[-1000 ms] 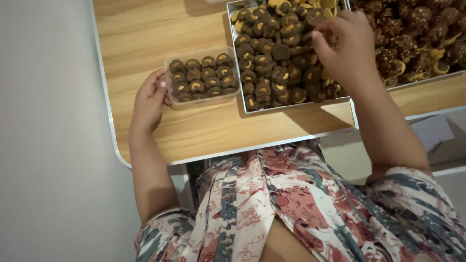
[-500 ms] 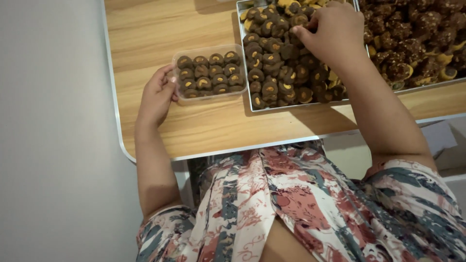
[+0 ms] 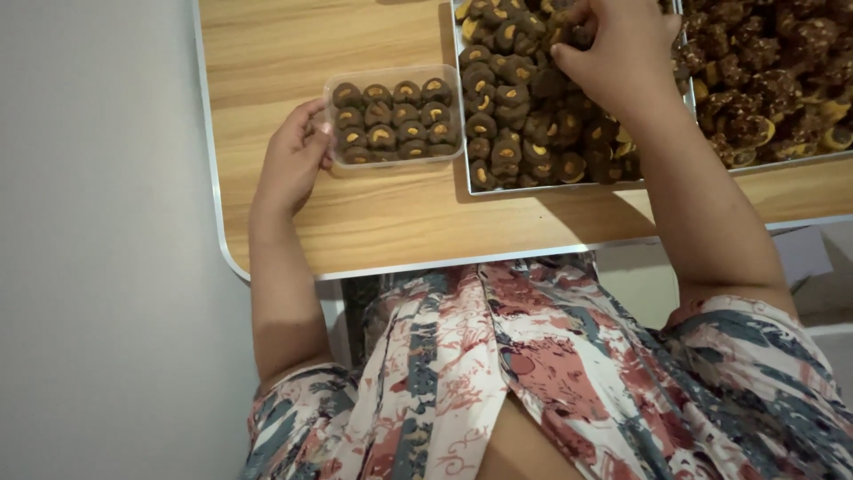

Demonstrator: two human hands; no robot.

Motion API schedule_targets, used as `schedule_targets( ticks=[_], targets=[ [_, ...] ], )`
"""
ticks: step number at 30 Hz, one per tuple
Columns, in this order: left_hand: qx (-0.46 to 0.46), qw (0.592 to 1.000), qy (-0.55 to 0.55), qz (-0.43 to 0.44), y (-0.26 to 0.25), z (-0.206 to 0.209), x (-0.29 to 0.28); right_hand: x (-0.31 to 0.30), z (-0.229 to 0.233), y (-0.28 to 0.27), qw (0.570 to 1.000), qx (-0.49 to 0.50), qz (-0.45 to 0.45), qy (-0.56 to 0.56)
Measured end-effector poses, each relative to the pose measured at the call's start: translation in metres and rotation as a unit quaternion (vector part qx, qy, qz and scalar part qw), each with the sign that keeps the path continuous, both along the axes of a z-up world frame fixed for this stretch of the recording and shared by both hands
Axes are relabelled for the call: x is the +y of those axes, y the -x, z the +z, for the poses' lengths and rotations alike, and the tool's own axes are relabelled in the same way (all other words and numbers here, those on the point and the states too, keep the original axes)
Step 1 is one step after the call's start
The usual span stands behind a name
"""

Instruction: Transferring cookies from a large metal tray into a smaller plastic container for packaging.

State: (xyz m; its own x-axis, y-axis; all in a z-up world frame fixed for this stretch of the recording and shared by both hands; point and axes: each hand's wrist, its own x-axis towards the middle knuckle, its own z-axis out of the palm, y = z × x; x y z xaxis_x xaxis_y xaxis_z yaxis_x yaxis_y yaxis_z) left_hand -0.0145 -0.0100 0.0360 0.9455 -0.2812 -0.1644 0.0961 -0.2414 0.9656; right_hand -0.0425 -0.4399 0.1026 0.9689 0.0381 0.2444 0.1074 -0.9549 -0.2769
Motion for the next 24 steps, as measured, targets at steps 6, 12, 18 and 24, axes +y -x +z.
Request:
schedule_targets(
  ticks=[6, 12, 18, 24],
  targets=[
    [0.003, 1.000, -0.008, 0.001, -0.001, -0.002, 0.003, 0.002, -0.007, -0.005, 0.998, -0.004, 0.051, -0.034],
    [0.005, 0.999, -0.036, -0.005, 0.002, 0.011, 0.001, 0.006, -0.008, -0.011, 0.997, -0.017, 0.066, -0.025],
    [0.007, 1.000, -0.019, -0.004, 0.001, 0.008, 0.001, 0.019, -0.003, -0.025, 0.995, -0.033, 0.085, -0.027],
    [0.006, 0.999, -0.032, -0.006, 0.006, 0.018, -0.001, 0.063, 0.013, -0.033, 0.983, 0.012, 0.162, -0.090]
  ],
)
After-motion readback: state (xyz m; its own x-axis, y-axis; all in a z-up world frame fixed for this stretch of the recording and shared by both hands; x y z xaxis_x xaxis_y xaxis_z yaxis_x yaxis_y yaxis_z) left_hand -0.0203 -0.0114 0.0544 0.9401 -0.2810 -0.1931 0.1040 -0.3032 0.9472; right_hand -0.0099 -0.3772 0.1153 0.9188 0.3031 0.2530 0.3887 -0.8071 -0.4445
